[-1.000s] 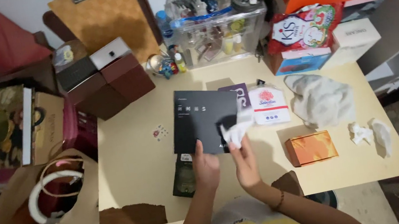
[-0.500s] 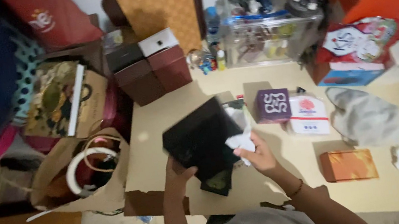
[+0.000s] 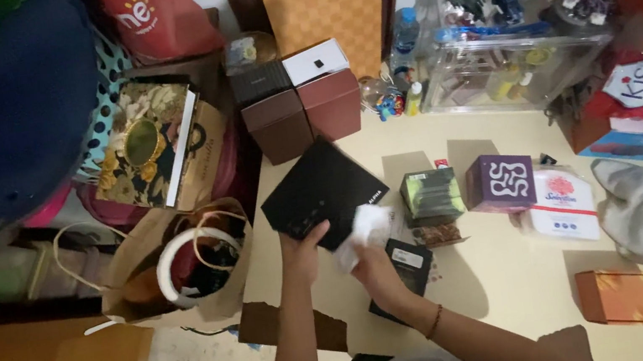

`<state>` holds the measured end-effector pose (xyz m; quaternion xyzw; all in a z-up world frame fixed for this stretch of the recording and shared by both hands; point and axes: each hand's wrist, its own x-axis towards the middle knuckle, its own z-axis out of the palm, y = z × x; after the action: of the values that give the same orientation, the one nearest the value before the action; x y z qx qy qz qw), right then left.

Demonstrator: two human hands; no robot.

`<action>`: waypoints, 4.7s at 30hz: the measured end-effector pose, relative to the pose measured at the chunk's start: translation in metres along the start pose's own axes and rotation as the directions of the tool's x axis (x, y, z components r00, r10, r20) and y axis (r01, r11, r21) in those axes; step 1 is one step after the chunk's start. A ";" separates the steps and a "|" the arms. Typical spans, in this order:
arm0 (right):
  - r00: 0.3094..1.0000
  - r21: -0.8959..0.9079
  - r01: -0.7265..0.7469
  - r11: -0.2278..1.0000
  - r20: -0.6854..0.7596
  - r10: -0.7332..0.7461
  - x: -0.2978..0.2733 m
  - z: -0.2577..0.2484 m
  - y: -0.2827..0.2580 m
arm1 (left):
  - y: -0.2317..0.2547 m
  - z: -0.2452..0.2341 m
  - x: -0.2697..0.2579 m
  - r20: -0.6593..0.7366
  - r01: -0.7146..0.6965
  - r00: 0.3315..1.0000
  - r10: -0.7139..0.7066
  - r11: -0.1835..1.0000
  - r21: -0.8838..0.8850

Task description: The recorder is wiping and cleaning various product boxes and items on a cluttered desk using a cloth.

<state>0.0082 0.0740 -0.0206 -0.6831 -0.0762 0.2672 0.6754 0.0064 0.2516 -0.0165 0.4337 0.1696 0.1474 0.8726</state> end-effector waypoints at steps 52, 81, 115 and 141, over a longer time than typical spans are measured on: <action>0.608 0.207 0.214 0.955 -0.793 0.036 -0.122 -0.213 0.073 | -0.070 0.075 -0.112 -0.016 -0.026 0.924 -0.383 -0.105 0.994; 0.927 0.028 0.265 0.964 -0.285 -0.246 -0.149 -0.274 0.036 | -0.155 0.114 -0.111 0.404 0.806 0.499 -0.767 0.582 0.109; 0.680 -0.820 0.306 0.484 -0.168 -0.714 -0.141 -0.223 -0.054 | -0.080 0.160 -0.102 0.273 0.138 0.924 -0.267 0.900 0.414; 0.990 0.205 -0.017 0.979 -0.133 0.045 -0.099 -0.182 0.005 | -0.117 0.098 -0.080 0.112 0.155 0.983 -0.146 0.985 -0.081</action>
<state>0.0082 -0.1330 -0.0092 -0.6284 0.0086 0.2364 0.7410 -0.0114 0.0818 -0.0413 0.3873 0.1488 0.0654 0.9075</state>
